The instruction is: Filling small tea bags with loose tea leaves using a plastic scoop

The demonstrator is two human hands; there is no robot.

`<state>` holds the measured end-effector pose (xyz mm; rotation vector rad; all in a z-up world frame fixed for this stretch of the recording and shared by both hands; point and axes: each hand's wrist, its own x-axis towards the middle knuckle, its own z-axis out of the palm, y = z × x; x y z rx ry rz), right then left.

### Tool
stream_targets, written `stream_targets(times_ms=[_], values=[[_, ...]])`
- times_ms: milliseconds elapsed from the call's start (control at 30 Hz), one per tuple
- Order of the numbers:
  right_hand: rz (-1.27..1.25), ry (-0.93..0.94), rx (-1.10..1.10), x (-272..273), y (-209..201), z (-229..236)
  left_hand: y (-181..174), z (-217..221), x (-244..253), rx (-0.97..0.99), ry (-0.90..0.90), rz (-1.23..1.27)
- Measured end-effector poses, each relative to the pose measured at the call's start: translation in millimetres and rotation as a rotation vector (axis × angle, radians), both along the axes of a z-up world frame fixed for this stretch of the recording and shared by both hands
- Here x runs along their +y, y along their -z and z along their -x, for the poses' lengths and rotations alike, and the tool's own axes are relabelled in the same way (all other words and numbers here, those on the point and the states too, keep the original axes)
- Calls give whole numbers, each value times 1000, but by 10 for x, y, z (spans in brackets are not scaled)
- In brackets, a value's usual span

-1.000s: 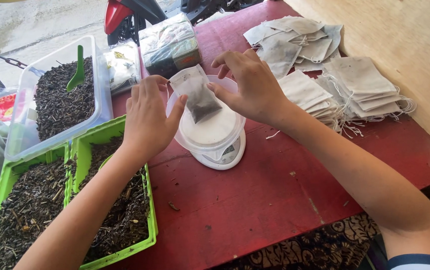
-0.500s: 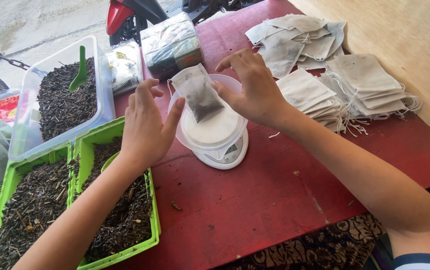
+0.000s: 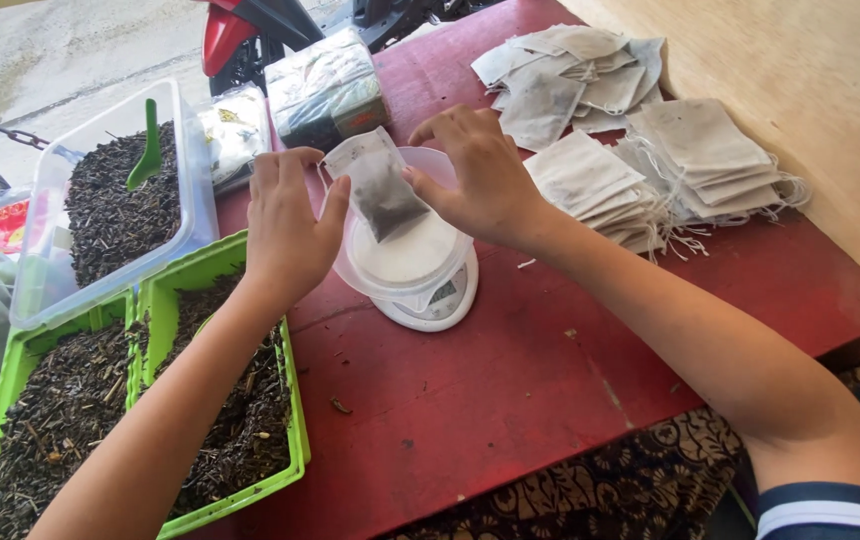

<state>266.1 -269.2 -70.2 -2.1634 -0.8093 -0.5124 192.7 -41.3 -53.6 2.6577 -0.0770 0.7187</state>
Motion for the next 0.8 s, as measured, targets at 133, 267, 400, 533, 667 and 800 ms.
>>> stream_targets(times_ms=[133,267,400,533,667,800], values=[[-45,-10,1,-20,-33,-77,68,-234,18,-14,11,21],[-68,9,52,-44,41,-148,172,-415,15,82,-55,101],[-78,5,59,-39,56,-169,190,-560,70,142,-101,187],[-68,-2,49,-57,50,-178,26,-489,-15,130,-118,173],[-91,23,5,-67,27,-112,-100,-393,-88,83,-76,105],[-134,123,-231,-66,-39,-69,-297,-110,-239,38,-11,34]])
